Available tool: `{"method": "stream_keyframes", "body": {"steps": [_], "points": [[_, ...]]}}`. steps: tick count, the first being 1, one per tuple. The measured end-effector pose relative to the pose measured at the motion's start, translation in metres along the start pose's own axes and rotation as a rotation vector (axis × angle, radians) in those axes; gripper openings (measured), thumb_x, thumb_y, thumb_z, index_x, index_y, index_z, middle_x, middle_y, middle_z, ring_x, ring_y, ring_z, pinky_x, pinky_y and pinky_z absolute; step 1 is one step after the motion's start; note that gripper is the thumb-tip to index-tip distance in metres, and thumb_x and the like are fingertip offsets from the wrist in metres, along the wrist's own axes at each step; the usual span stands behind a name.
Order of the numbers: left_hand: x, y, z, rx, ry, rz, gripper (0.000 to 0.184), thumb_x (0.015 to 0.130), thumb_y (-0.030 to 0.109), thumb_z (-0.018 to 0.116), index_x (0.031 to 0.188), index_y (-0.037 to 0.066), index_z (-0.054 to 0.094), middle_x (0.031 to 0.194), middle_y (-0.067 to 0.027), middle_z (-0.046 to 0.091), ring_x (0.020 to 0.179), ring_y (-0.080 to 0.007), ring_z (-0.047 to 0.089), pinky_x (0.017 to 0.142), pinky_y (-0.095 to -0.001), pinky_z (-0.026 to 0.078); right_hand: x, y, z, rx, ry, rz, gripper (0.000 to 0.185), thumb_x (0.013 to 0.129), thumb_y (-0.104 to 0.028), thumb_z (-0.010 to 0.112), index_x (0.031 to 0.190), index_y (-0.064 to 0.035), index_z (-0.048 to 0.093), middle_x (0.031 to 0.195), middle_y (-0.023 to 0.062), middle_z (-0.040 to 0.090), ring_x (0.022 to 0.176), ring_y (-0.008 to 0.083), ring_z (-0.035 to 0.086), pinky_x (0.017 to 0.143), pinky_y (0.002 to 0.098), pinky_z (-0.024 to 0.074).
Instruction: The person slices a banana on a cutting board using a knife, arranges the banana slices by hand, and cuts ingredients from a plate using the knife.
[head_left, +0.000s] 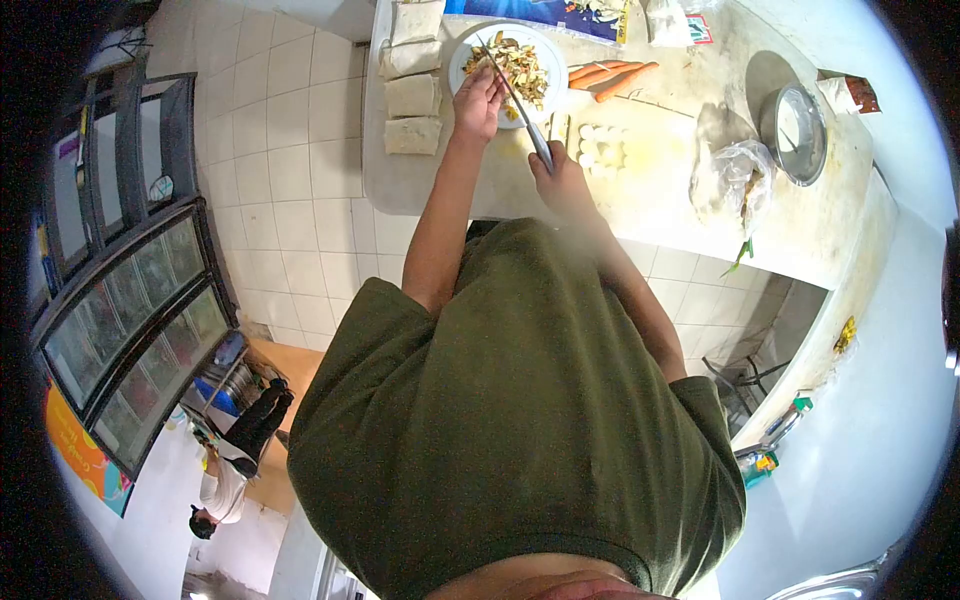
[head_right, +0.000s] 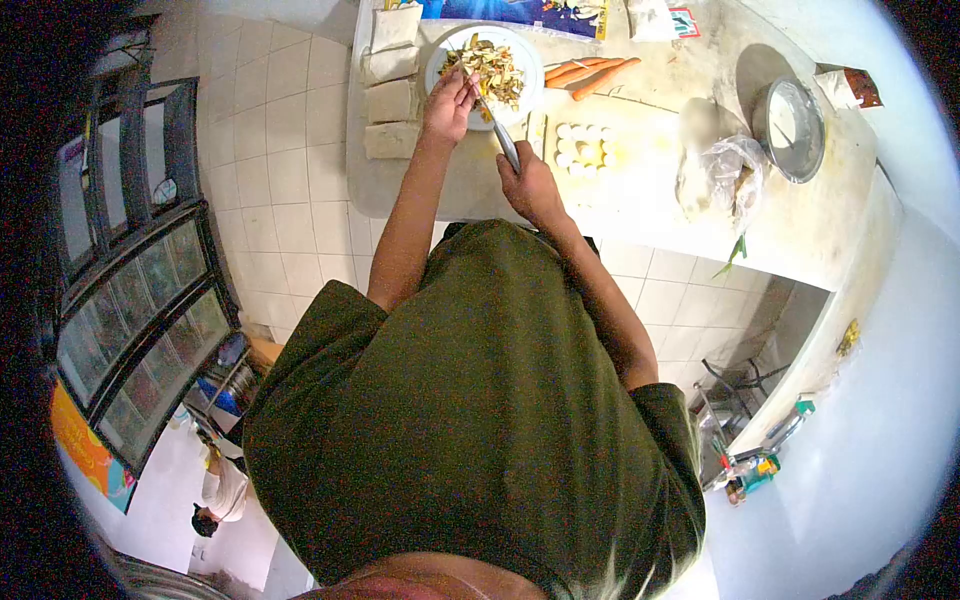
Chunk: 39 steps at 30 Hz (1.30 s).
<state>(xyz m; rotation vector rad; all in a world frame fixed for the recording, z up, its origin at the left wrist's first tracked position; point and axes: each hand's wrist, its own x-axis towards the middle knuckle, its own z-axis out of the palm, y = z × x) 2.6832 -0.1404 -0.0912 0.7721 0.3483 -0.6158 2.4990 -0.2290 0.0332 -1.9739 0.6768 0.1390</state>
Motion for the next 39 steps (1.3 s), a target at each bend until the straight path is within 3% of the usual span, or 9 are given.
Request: {"method": "stream_keyframes", "body": {"steps": [18, 27, 34, 39], "points": [[-0.009, -0.005, 0.008, 0.128, 0.022, 0.004, 0.019, 0.1, 0.015, 0.061, 0.118, 0.007, 0.063, 0.109, -0.0079, 0.069, 0.102, -0.0186, 0.066, 0.088, -0.032, 0.053, 0.007, -0.003, -0.004, -0.023, -0.035, -0.008, 0.031, 0.098, -0.028, 0.057, 0.099, 0.003, 0.05, 0.074, 0.0308, 0.062, 0.071, 0.0502, 0.063, 0.064, 0.0552, 0.0477], [-0.015, -0.005, 0.012, 0.087, 0.091, 0.022, 0.016, 0.097, 0.006, 0.061, 0.113, 0.007, 0.059, 0.106, -0.0081, 0.069, 0.098, -0.0196, 0.068, 0.082, -0.0311, 0.057, -0.002, -0.003, -0.008, -0.054, -0.083, 0.077, 0.032, 0.098, -0.027, 0.057, 0.101, 0.0041, 0.047, 0.074, 0.031, 0.063, 0.07, 0.0507, 0.063, 0.064, 0.0556, 0.0481], [-0.033, -0.011, 0.016, 0.094, 0.111, -0.004, 0.011, 0.097, 0.007, 0.061, 0.107, 0.011, 0.057, 0.105, -0.0079, 0.069, 0.097, -0.0188, 0.069, 0.08, -0.031, 0.059, 0.009, -0.001, -0.004, -0.006, -0.056, -0.011, 0.034, 0.098, -0.028, 0.057, 0.1, 0.0046, 0.047, 0.074, 0.0326, 0.063, 0.07, 0.0507, 0.064, 0.064, 0.0562, 0.0485], [-0.026, -0.01, 0.012, 0.096, 0.144, -0.01, 0.009, 0.097, 0.006, 0.061, 0.104, 0.012, 0.057, 0.102, -0.0072, 0.07, 0.093, -0.0186, 0.07, 0.08, -0.0315, 0.059, 0.002, -0.005, -0.007, -0.03, -0.089, 0.065, 0.035, 0.098, -0.029, 0.057, 0.1, 0.0046, 0.047, 0.075, 0.0331, 0.063, 0.071, 0.0503, 0.064, 0.064, 0.0557, 0.0486]]}}
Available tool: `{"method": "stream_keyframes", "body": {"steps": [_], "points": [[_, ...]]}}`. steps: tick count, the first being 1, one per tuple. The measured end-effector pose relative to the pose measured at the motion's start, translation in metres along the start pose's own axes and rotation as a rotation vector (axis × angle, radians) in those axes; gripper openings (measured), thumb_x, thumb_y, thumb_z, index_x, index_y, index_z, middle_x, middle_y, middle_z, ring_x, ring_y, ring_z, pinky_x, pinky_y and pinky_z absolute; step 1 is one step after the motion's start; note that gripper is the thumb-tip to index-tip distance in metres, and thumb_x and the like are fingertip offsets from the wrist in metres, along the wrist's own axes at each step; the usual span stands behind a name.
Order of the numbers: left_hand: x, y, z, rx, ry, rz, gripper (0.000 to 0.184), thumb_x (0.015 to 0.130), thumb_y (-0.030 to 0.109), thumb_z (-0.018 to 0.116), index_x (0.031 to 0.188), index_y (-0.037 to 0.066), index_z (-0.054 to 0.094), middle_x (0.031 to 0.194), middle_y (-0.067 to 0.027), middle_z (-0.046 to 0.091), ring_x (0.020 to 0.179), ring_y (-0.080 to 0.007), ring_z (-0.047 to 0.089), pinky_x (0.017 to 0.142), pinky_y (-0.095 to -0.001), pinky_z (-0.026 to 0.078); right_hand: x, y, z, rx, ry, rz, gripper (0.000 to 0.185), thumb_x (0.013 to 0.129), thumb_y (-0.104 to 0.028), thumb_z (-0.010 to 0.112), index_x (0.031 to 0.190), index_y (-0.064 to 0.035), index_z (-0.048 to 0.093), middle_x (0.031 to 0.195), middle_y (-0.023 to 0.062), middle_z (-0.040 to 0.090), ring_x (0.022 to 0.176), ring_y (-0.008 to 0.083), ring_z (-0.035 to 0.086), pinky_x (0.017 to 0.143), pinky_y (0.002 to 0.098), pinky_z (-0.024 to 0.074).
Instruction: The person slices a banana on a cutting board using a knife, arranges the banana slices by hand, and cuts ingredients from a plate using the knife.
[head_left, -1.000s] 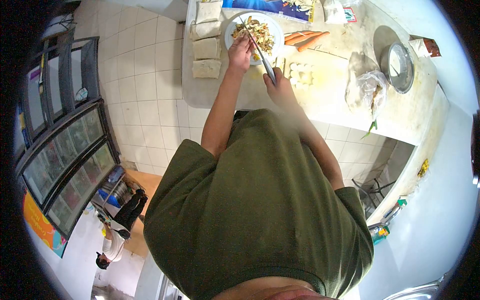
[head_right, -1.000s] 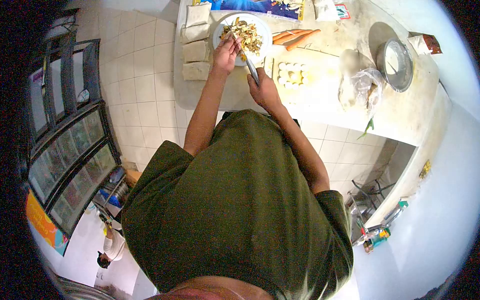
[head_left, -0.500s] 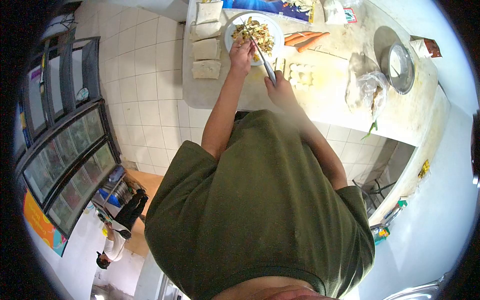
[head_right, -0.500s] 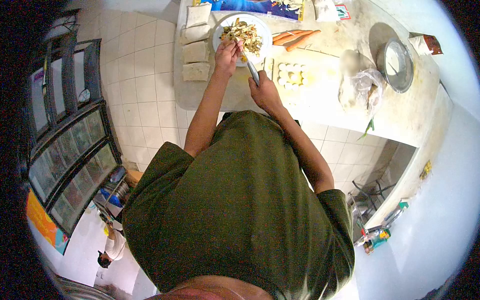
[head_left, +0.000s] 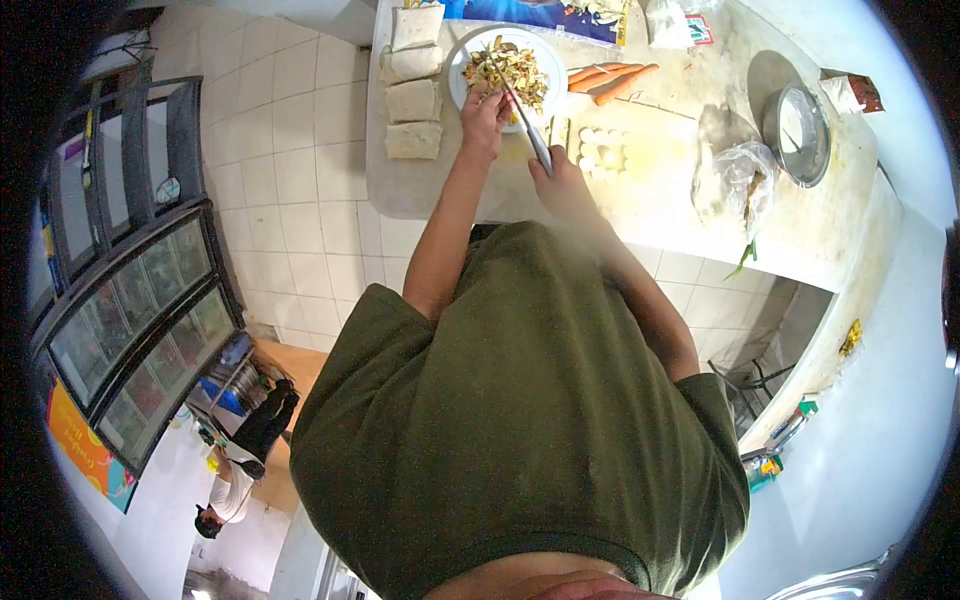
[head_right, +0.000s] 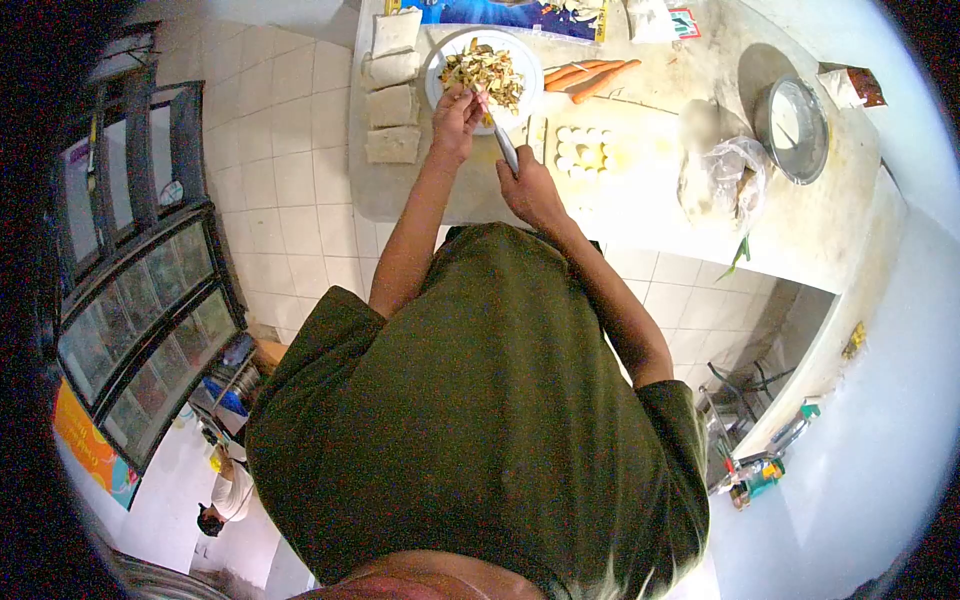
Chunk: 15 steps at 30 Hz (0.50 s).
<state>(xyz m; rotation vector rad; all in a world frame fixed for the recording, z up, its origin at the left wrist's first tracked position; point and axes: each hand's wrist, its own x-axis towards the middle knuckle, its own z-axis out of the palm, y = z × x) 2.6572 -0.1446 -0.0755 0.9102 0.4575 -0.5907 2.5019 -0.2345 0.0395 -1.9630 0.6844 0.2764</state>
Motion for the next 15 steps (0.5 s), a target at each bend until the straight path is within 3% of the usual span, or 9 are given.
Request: {"method": "stream_keyframes", "body": {"steps": [9, 15], "points": [[-0.003, -0.002, -0.004, 0.013, -0.062, -0.006, 0.015, 0.097, 0.005, 0.06, 0.11, 0.01, 0.054, 0.104, -0.008, 0.068, 0.096, -0.0206, 0.07, 0.08, -0.0319, 0.06, -0.006, -0.001, -0.006, 0.02, -0.012, -0.014, 0.034, 0.097, -0.027, 0.058, 0.099, 0.0053, 0.047, 0.075, 0.0331, 0.063, 0.07, 0.0509, 0.064, 0.063, 0.0552, 0.0486], [-0.017, -0.001, 0.004, 0.056, 0.021, -0.037, 0.022, 0.096, 0.003, 0.06, 0.116, 0.009, 0.052, 0.104, -0.0104, 0.067, 0.097, -0.0214, 0.07, 0.082, -0.0324, 0.061, 0.019, 0.004, 0.006, 0.014, 0.05, -0.106, 0.036, 0.097, -0.027, 0.06, 0.098, 0.0064, 0.048, 0.074, 0.0336, 0.062, 0.069, 0.0514, 0.064, 0.062, 0.0551, 0.0486]]}}
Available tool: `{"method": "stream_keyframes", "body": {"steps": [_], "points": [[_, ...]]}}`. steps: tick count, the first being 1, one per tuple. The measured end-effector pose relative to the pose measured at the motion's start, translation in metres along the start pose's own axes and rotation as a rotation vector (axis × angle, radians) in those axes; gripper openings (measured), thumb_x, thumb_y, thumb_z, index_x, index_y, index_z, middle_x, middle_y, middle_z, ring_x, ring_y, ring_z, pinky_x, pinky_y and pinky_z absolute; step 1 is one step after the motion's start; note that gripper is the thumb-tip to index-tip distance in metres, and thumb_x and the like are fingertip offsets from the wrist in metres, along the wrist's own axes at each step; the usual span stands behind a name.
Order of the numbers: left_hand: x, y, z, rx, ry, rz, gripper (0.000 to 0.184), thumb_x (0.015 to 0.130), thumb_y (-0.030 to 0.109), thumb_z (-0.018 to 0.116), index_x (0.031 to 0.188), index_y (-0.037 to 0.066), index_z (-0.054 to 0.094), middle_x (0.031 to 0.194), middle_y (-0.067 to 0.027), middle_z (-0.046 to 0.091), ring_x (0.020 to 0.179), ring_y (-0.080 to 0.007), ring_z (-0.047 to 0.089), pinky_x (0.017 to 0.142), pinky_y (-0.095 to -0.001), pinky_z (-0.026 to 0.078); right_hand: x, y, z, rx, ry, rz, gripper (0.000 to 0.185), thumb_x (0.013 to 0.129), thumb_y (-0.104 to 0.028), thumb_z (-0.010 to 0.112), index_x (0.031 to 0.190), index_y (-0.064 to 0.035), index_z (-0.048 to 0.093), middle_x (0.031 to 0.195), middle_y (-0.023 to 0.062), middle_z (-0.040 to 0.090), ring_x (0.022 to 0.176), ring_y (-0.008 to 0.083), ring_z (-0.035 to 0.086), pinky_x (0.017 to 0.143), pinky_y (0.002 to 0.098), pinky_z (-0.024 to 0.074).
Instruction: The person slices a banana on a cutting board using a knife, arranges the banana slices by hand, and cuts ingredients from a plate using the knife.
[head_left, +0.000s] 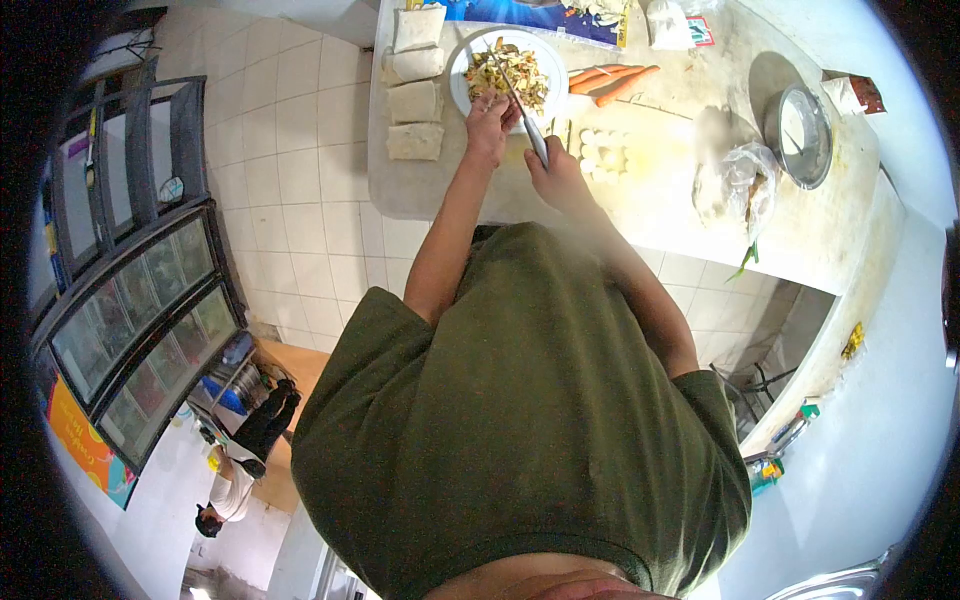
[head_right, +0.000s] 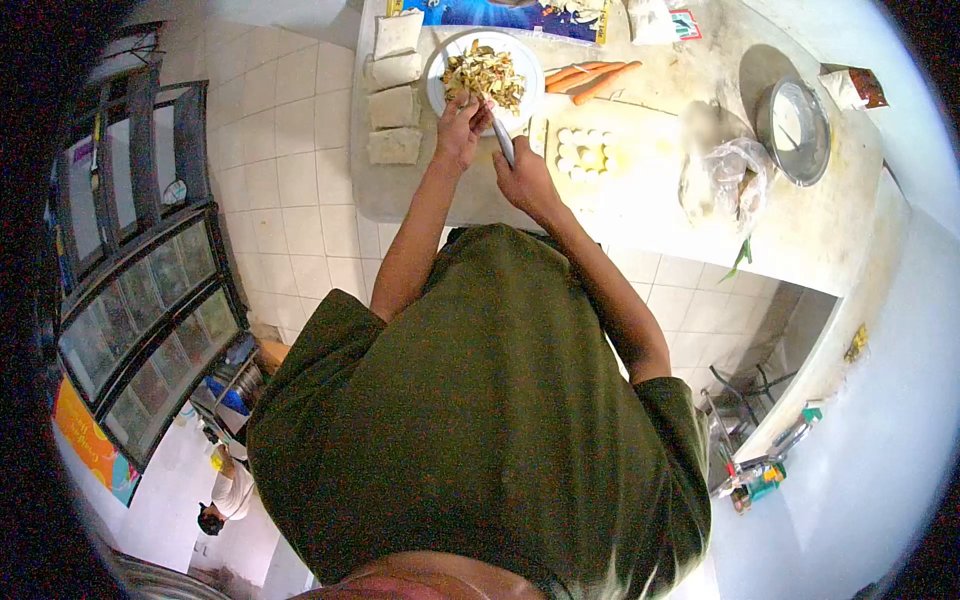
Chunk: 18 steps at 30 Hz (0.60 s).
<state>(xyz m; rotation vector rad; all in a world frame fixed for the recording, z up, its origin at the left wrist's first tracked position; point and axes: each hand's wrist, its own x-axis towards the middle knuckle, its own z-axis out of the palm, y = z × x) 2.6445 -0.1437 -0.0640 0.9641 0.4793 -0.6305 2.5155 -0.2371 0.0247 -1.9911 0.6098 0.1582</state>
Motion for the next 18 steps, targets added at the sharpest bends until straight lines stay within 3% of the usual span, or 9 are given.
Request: {"method": "stream_keyframes", "body": {"steps": [13, 18], "points": [[0.008, -0.003, -0.01, -0.052, -0.097, 0.009, 0.024, 0.094, 0.003, 0.064, 0.114, 0.009, 0.051, 0.1, -0.0117, 0.069, 0.094, -0.0204, 0.069, 0.083, -0.0323, 0.061, -0.037, -0.029, -0.046, -0.067, -0.193, 0.258, 0.039, 0.099, -0.032, 0.057, 0.103, 0.0056, 0.048, 0.081, 0.0332, 0.064, 0.077, 0.0463, 0.066, 0.069, 0.0526, 0.0495], [0.009, -0.015, -0.007, -0.055, -0.117, -0.003, 0.026, 0.095, 0.005, 0.065, 0.116, 0.01, 0.05, 0.101, -0.0102, 0.069, 0.097, -0.0231, 0.07, 0.084, -0.0338, 0.061, -0.022, -0.016, -0.039, -0.049, -0.159, 0.156, 0.041, 0.098, -0.032, 0.057, 0.101, 0.0073, 0.048, 0.08, 0.0346, 0.063, 0.077, 0.0492, 0.066, 0.069, 0.054, 0.0496]]}}
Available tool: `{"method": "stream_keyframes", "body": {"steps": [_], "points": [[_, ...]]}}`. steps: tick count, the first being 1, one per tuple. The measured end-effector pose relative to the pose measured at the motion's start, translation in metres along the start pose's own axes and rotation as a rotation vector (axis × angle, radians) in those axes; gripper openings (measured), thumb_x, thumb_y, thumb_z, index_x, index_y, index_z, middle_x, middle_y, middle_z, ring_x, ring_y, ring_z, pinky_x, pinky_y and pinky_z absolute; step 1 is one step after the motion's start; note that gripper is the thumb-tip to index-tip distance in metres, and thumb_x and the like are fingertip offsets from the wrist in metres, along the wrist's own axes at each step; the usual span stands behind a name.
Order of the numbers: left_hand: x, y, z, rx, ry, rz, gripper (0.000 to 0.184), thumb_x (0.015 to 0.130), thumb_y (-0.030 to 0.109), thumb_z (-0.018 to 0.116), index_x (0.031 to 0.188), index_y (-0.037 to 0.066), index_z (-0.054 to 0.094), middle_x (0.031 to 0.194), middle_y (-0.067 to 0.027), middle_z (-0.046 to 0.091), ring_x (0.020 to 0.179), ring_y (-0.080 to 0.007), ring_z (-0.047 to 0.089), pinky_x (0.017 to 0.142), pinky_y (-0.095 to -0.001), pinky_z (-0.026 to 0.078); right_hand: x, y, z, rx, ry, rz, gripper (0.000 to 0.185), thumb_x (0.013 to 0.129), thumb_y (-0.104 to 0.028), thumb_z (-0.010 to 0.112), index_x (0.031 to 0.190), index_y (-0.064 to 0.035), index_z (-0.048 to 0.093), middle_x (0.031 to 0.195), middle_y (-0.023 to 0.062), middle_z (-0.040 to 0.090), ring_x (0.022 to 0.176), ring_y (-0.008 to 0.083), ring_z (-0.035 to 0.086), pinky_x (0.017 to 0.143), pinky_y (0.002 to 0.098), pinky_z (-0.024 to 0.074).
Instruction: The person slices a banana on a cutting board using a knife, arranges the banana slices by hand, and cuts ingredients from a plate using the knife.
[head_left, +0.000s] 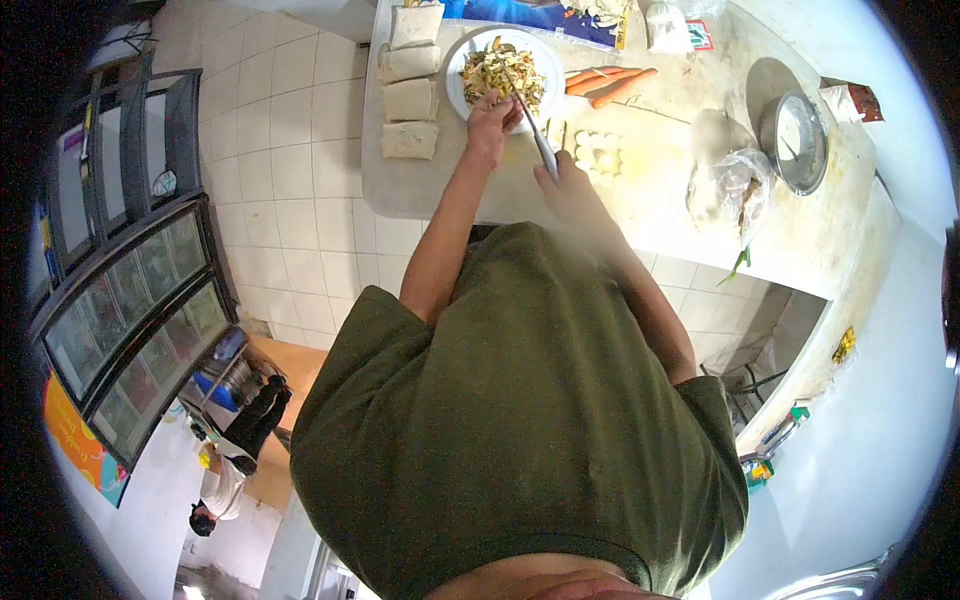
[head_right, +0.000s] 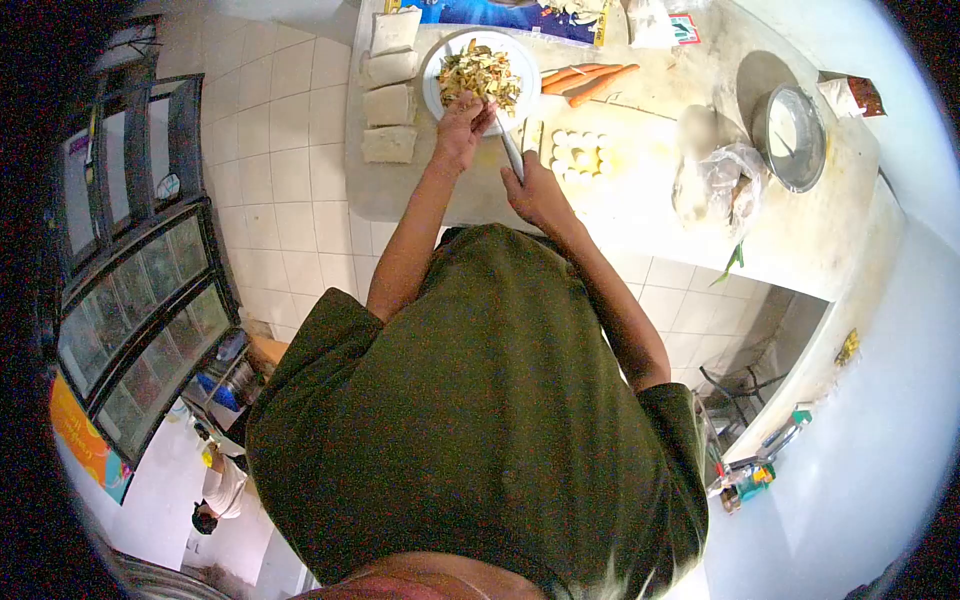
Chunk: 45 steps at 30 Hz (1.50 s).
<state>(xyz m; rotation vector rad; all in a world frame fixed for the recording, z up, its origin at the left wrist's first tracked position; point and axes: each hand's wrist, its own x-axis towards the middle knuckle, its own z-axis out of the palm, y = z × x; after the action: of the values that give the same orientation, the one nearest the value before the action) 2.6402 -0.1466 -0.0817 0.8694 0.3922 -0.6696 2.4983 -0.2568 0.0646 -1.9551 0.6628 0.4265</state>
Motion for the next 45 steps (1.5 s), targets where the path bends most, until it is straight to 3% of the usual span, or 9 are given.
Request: {"method": "stream_keyframes", "body": {"steps": [3, 6, 15, 18, 22, 27, 39, 42, 45], "points": [[-0.003, 0.001, 0.007, -0.025, 0.0, -0.026, 0.042, 0.094, 0.004, 0.066, 0.129, 0.01, 0.043, 0.1, -0.0099, 0.069, 0.09, -0.0195, 0.069, 0.081, -0.0324, 0.059, 0.022, 0.004, 0.008, -0.003, 0.039, -0.048, 0.042, 0.098, -0.033, 0.057, 0.1, 0.0084, 0.048, 0.082, 0.0365, 0.063, 0.079, 0.0517, 0.065, 0.07, 0.0558, 0.0498], [-0.007, 0.002, 0.012, -0.043, -0.001, -0.021, 0.042, 0.094, 0.004, 0.066, 0.129, 0.009, 0.043, 0.102, -0.0099, 0.069, 0.091, -0.0193, 0.069, 0.081, -0.0319, 0.059, 0.039, 0.003, 0.011, -0.022, 0.087, -0.109, 0.044, 0.097, -0.034, 0.057, 0.101, 0.0094, 0.049, 0.085, 0.0379, 0.064, 0.081, 0.0531, 0.065, 0.071, 0.0573, 0.0497], [0.001, -0.001, 0.003, -0.073, 0.017, -0.018, 0.039, 0.093, 0.002, 0.066, 0.125, 0.009, 0.047, 0.101, -0.0093, 0.068, 0.088, -0.0177, 0.068, 0.082, -0.0327, 0.059, 0.009, -0.006, 0.001, -0.023, 0.009, 0.037, 0.044, 0.098, -0.035, 0.056, 0.105, 0.0078, 0.049, 0.086, 0.0357, 0.064, 0.082, 0.0516, 0.065, 0.072, 0.0558, 0.0498], [0.004, -0.006, -0.004, -0.087, -0.001, -0.01, 0.03, 0.092, 0.002, 0.066, 0.118, 0.009, 0.054, 0.108, -0.0119, 0.068, 0.101, -0.0257, 0.07, 0.085, -0.0342, 0.061, -0.012, -0.01, -0.004, -0.035, -0.003, 0.076, 0.042, 0.099, -0.034, 0.055, 0.104, 0.0068, 0.048, 0.084, 0.0347, 0.064, 0.079, 0.05, 0.065, 0.071, 0.0551, 0.0494], [-0.003, -0.004, 0.005, -0.057, 0.043, -0.024, 0.026, 0.092, 0.002, 0.067, 0.114, 0.009, 0.056, 0.108, -0.0118, 0.068, 0.101, -0.0252, 0.07, 0.084, -0.033, 0.061, -0.025, -0.014, -0.009, -0.004, -0.038, 0.125, 0.04, 0.099, -0.033, 0.055, 0.104, 0.006, 0.046, 0.084, 0.0343, 0.064, 0.078, 0.0488, 0.065, 0.07, 0.0547, 0.0486], [-0.006, -0.002, 0.01, -0.042, 0.005, -0.004, 0.017, 0.093, 0.004, 0.065, 0.108, 0.009, 0.06, 0.106, -0.0098, 0.069, 0.1, -0.0236, 0.07, 0.085, -0.0314, 0.061, -0.015, -0.011, -0.005, -0.035, -0.021, 0.062, 0.041, 0.099, -0.033, 0.055, 0.104, 0.0063, 0.046, 0.085, 0.0355, 0.064, 0.08, 0.05, 0.065, 0.07, 0.0553, 0.049], [-0.009, 0.005, 0.009, 0.023, 0.086, 0.062, 0.019, 0.095, 0.015, 0.066, 0.113, 0.009, 0.062, 0.105, -0.0038, 0.07, 0.098, -0.0167, 0.069, 0.086, -0.0306, 0.057, 0.018, 0.002, 0.013, -0.065, -0.003, -0.042, 0.043, 0.098, -0.033, 0.055, 0.104, 0.0082, 0.047, 0.084, 0.0368, 0.064, 0.081, 0.053, 0.065, 0.071, 0.0579, 0.0494], [-0.016, 0.011, 0.014, 0.001, 0.068, 0.029, 0.015, 0.096, 0.014, 0.067, 0.111, 0.012, 0.066, 0.093, 0.0021, 0.069, 0.083, -0.0083, 0.065, 0.081, -0.0268, 0.055, 0.01, 0.0, 0.013, -0.048, 0.0, -0.009, 0.043, 0.099, -0.034, 0.054, 0.104, 0.0082, 0.048, 0.083, 0.0364, 0.064, 0.08, 0.0524, 0.065, 0.07, 0.0568, 0.0496], [-0.017, 0.011, 0.018, -0.028, 0.071, 0.01, 0.009, 0.097, 0.016, 0.065, 0.105, 0.012, 0.068, 0.09, 0.0033, 0.068, 0.082, -0.0077, 0.065, 0.081, -0.027, 0.055, 0.003, -0.006, 0.012, -0.028, 0.006, 0.005, 0.042, 0.099, -0.033, 0.054, 0.104, 0.008, 0.048, 0.082, 0.0359, 0.064, 0.079, 0.0521, 0.065, 0.069, 0.0561, 0.0496]]}}
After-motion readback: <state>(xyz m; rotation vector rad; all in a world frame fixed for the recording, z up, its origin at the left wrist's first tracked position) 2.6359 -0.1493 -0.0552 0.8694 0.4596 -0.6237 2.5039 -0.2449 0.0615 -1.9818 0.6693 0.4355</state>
